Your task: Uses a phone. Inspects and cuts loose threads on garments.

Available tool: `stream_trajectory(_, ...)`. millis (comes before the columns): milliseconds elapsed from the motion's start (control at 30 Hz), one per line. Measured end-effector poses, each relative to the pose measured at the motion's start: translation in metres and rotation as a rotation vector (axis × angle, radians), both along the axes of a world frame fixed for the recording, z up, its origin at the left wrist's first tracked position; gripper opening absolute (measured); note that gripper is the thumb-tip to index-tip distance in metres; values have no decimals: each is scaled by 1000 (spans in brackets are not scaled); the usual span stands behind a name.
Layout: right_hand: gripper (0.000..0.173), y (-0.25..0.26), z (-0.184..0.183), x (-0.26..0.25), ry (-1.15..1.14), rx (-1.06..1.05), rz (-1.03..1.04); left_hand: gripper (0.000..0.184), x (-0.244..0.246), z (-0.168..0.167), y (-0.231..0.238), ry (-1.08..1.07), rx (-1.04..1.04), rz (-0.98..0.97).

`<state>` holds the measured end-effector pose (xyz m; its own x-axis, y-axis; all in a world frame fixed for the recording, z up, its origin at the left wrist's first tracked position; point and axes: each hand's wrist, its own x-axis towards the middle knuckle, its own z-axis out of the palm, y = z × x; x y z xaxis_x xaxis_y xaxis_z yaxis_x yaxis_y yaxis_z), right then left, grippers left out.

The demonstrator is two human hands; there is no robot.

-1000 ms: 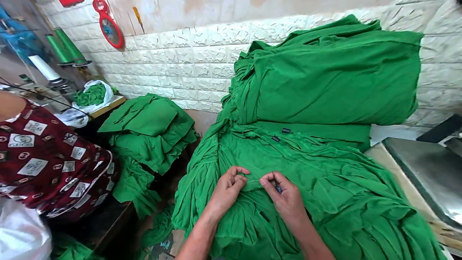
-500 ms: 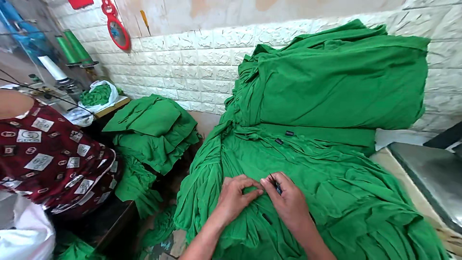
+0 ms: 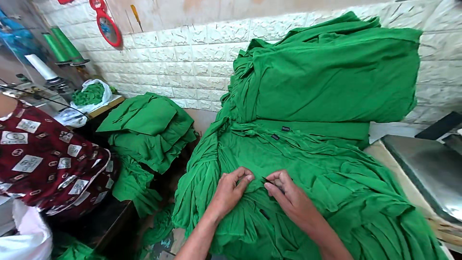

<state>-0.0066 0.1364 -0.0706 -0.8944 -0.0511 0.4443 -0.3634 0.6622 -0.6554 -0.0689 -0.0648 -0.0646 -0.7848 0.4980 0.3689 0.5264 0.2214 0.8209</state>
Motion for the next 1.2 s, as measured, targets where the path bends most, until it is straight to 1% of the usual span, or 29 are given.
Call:
stream_trajectory(100, 36, -4, 2, 3, 39, 132, -16, 24, 0, -1, 1, 12, 15, 1)
stream_trajectory(300, 31, -9, 5, 4, 31, 243, -44, 23, 1, -2, 2, 20, 4, 3)
stream_trajectory(400, 31, -9, 4, 3, 67, 268, -46, 23, 1, -2, 2, 28, 0, 9)
stream_trajectory(567, 33, -9, 2, 3, 64, 273, -40, 23, 1, -3, 2, 26, -17, 23)
stream_trajectory(800, 28, -14, 2, 2, 98, 323, -41, 24, 4, -3, 4, 58, -72, 53)
stream_trajectory(867, 28, -14, 2, 4, 50, 250, -32, 24, 6, -2, 4, 90, -64, 88)
stream_trajectory(900, 30, -11, 2, 5, 17, 161, -17, 24, 8, -2, 3, 119, -40, 94)
stream_trajectory(967, 32, -4, 4, 9, 14, -113, 33, 25, 14, 1, -5, 174, 30, 63)
stream_trajectory(1033, 35, 4, 10, 17, 77, -432, 93, 26, 24, 6, -21, 201, 110, 23)
stream_trajectory(1067, 38, 11, 15, 22, 117, -531, 100, 26, 29, 7, -33, 210, 150, -2)
stream_trajectory(1100, 36, 19, 19, 28, 170, -576, 77, 27, 34, 8, -45, 211, 176, -22)
stream_trajectory(1133, 30, 29, 23, 33, 224, -586, 24, 27, 36, 6, -57, 209, 193, -19)
stream_trajectory(1200, 15, 44, 31, 44, 318, -541, -114, 26, 39, 2, -74, 208, 192, 65)
